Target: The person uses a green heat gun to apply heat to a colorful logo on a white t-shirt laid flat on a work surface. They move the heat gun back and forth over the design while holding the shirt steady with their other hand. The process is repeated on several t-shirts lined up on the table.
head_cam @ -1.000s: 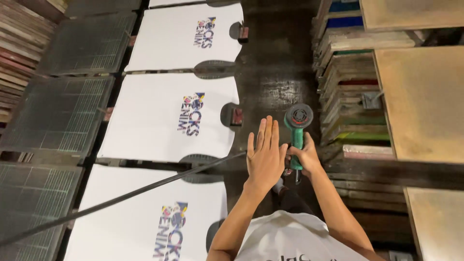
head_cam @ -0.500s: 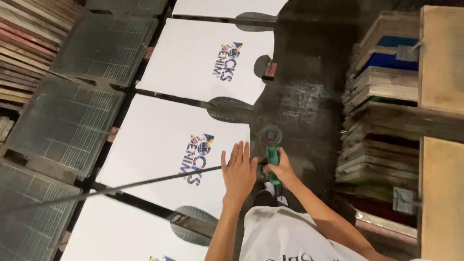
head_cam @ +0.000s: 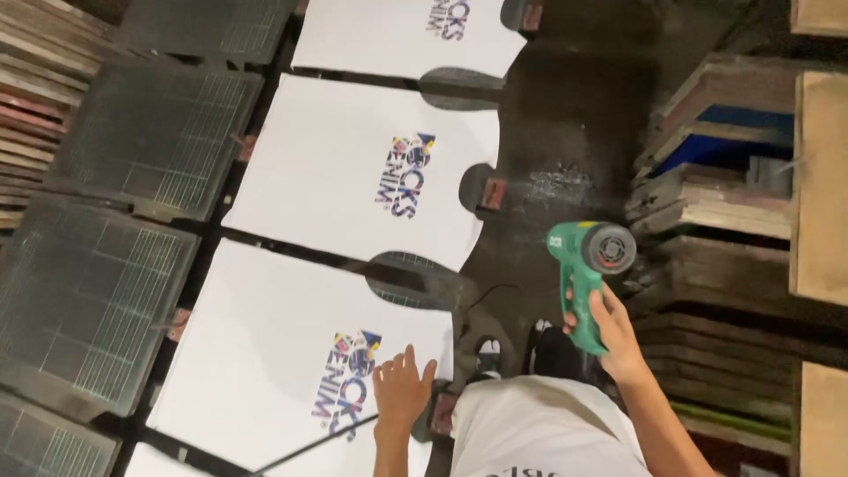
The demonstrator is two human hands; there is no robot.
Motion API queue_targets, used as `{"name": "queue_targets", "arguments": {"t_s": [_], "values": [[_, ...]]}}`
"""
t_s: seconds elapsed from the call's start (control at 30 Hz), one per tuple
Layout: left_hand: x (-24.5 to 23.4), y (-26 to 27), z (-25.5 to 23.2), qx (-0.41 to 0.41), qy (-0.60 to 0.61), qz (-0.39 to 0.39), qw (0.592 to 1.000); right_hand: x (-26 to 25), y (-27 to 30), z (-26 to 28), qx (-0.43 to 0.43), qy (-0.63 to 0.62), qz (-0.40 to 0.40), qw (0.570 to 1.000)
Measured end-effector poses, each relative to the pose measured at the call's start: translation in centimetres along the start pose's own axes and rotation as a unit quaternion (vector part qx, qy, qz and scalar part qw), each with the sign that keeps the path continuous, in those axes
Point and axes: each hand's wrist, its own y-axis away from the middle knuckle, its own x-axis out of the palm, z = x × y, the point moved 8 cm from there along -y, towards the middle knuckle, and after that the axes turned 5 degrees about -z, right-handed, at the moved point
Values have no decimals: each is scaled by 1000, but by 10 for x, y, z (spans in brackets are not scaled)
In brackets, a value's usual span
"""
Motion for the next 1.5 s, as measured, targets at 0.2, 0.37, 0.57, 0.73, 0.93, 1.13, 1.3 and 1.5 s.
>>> {"name": "queue_targets", "arguments": {"t_s": [0.2,0.37,0.57,0.73,0.93,1.13,1.3,1.5], "values": [[-159,-92,-185,154,102,-298,936,-73,-70,12,38,101,-96,990],[-194,-181,-309,172,83,-319,928,-115,-153,55,89,169,-194,962],[-236,-269,-415,151,115,-302,934,-142,-267,142,78,195,-173,962],[-257,-331,-450,95,114,-304,941,-162,-359,173,76,219,-130,964],[-240,-427,-453,36,116,-295,948,-165,-471,193,50,183,-58,980],[-220,-532,-428,-40,156,-273,948,-160,-606,203,95,99,20,990],[-226,-594,-399,-123,203,-294,926,-152,-712,229,182,213,-10,960],[-235,-631,-383,-208,209,-279,914,-149,-820,245,172,390,-2,905]]}}
